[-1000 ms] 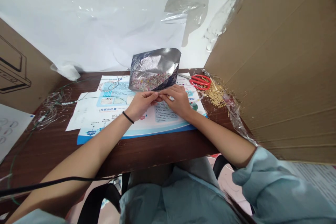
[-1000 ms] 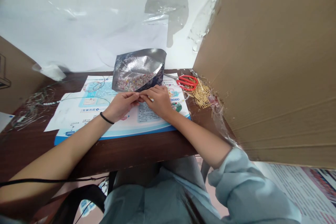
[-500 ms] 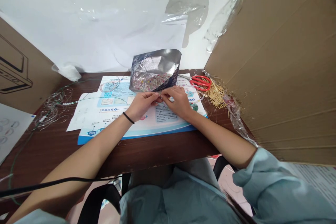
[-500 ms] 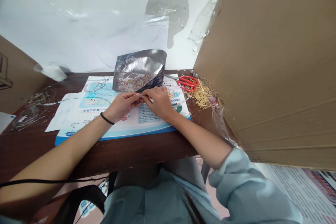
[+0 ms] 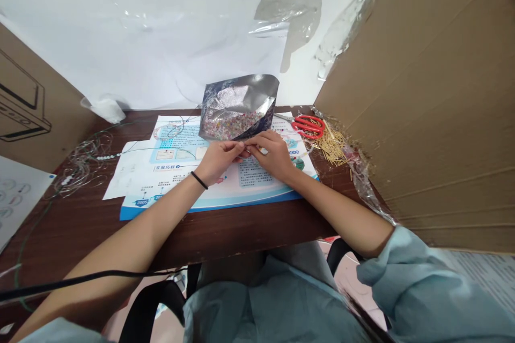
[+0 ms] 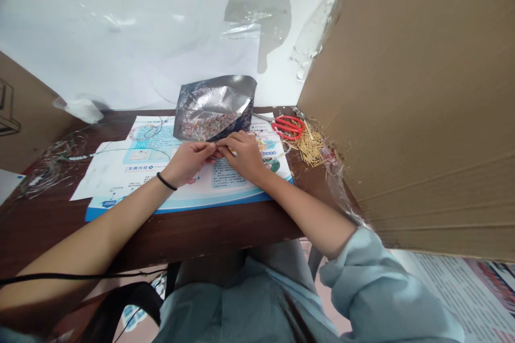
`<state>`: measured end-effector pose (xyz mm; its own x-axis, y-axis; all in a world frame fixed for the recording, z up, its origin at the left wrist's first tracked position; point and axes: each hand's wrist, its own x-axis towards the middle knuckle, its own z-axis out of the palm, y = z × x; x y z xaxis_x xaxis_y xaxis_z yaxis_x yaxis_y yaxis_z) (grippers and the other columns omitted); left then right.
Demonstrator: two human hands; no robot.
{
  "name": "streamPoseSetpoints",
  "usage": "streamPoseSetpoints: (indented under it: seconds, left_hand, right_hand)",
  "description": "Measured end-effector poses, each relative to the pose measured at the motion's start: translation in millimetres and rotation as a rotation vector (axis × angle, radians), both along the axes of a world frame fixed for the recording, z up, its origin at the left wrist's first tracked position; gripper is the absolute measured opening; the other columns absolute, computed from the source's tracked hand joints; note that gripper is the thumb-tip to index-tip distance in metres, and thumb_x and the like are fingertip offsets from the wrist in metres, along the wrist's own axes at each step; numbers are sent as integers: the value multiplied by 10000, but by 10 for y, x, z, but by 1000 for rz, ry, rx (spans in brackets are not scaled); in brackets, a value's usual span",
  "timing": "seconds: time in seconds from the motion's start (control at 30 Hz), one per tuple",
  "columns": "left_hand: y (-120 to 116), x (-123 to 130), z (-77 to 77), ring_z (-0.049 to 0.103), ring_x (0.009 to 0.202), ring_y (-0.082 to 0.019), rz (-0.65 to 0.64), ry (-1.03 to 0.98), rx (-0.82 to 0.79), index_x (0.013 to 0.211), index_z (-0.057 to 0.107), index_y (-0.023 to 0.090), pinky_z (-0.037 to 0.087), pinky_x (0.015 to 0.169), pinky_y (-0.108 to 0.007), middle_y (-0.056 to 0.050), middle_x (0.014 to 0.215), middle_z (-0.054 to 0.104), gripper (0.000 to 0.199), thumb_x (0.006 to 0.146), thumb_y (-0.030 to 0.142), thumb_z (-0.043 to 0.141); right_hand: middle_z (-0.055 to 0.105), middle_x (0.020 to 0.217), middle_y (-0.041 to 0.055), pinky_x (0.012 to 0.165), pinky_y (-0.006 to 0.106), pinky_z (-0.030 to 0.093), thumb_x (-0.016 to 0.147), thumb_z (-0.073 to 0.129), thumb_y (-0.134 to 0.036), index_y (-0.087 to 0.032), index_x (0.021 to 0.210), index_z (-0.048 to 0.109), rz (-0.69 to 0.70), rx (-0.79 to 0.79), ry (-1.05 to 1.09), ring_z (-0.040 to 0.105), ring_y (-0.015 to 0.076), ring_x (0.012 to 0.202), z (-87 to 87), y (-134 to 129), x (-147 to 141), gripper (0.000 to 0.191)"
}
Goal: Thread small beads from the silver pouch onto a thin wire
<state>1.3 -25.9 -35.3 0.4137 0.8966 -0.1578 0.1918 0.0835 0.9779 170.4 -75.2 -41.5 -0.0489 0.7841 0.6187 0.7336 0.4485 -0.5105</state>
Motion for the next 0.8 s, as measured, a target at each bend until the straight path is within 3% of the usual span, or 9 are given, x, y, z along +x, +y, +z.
streamPoseSetpoints:
  seconds: [0.2,0.43,0.6,0.73,0.8]
  left_hand:
    - [-28,16,22,683,856,-199,-51,-211,-43,867,761,149,524,762,-322,-103,861,744,338,779,474,735]
    - [-52,30,53,678,835,-181,-62,-235,-30,821,736,153,511,724,-299,-81,821,728,272,782,422,718]
    - [-44,43,30,655,755,-165,-85,-193,76,777,703,165,509,666,-289,-59,760,703,282,787,447,693]
    - [-75,52,53,582,613,-128,-83,-156,181,670,629,172,491,604,-272,-15,625,615,282,830,404,620]
    - [-102,46,76,536,563,-112,-51,-112,308,626,576,176,474,578,-260,3,576,560,298,860,362,576]
  right_hand:
    - [691,833,9,729,302,467,856,662,-284,-216,852,718,101,-201,374,589,139,777,31,28,23,89]
    - [628,791,-16,698,285,462,752,733,-543,-221,892,668,294,-490,822,536,112,721,-84,118,60,357]
    - [574,756,-29,669,274,448,663,808,-583,-229,850,632,516,-619,975,506,102,686,-37,85,52,438]
    - [551,733,-42,640,260,433,649,836,-549,-226,833,617,575,-685,1029,497,90,656,23,46,45,431]
    - [537,726,-47,641,257,434,661,836,-530,-227,834,614,593,-700,1048,506,89,662,32,37,43,414]
